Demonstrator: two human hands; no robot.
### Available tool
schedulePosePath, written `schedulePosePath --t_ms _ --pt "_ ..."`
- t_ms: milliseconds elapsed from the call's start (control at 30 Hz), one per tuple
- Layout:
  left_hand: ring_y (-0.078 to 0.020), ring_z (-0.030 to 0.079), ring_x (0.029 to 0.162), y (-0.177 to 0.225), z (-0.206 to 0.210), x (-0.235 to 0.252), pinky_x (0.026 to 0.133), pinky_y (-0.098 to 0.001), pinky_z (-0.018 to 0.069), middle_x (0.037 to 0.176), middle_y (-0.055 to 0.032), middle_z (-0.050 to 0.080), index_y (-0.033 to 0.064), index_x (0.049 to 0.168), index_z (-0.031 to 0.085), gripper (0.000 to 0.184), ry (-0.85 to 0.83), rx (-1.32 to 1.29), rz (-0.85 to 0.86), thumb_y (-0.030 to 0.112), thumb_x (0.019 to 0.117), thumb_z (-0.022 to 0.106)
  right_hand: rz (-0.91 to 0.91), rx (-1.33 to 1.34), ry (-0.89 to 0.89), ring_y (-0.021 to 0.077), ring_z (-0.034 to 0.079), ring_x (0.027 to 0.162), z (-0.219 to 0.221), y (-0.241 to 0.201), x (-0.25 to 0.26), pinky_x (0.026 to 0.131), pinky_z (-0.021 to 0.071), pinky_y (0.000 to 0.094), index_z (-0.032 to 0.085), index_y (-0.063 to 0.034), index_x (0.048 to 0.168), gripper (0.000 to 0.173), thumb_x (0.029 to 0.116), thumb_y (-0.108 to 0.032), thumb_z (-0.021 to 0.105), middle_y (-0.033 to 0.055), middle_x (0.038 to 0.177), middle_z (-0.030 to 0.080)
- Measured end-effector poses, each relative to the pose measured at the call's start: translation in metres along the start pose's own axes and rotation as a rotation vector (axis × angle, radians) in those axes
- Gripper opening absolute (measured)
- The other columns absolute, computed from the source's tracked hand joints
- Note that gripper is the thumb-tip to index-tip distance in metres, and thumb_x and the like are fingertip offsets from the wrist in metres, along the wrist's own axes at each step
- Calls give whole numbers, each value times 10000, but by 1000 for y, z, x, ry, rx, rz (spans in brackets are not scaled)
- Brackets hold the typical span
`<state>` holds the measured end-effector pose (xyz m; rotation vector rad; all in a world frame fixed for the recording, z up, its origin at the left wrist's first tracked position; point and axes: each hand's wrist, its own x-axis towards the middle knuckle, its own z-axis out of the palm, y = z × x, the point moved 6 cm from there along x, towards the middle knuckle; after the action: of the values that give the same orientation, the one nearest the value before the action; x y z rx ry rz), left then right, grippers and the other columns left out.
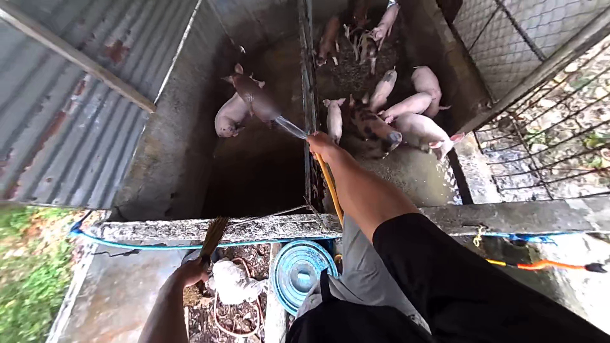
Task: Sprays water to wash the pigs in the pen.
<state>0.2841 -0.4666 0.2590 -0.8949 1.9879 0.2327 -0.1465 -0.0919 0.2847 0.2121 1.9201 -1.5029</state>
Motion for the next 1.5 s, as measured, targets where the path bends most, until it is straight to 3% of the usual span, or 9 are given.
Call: schedulePosePath --t_ms 267,400,1033,1500 --pt "-413 558 1321 4 -2 -4 1099 -635 416 1367 -259 613 24 1446 538 671 0 8 -5 262 878 805 15 -64 -44 155 491 606 8 2 0 552 451 327 557 -80 1310 331 1079 -301 472 51 798 516" --pt "-420 485 1406 6 -6 -10 1158 -619 366 1470 -264 543 42 1570 396 840 -10 7 -24 294 884 810 29 -31 -49 129 451 569 8 2 -4 518 409 292 543 -84 1267 289 1081 -293 471 24 755 472" --pt "-402 508 1386 6 -9 -8 1142 -609 384 1448 -248 564 40 1551 420 816 -26 15 -33 288 877 808 25 -53 -46 118 449 545 10 3 0 501 409 277 564 -89 1249 277 1080 -292 478 15 724 467" --pt "-423 478 1410 2 -7 -3 1154 -623 370 1474 -271 533 31 1571 385 887 -5 6 -26 284 848 833 48 -62 -57 130 450 580 12 6 1 521 408 292 506 -109 1342 317 1078 -280 465 24 767 465"
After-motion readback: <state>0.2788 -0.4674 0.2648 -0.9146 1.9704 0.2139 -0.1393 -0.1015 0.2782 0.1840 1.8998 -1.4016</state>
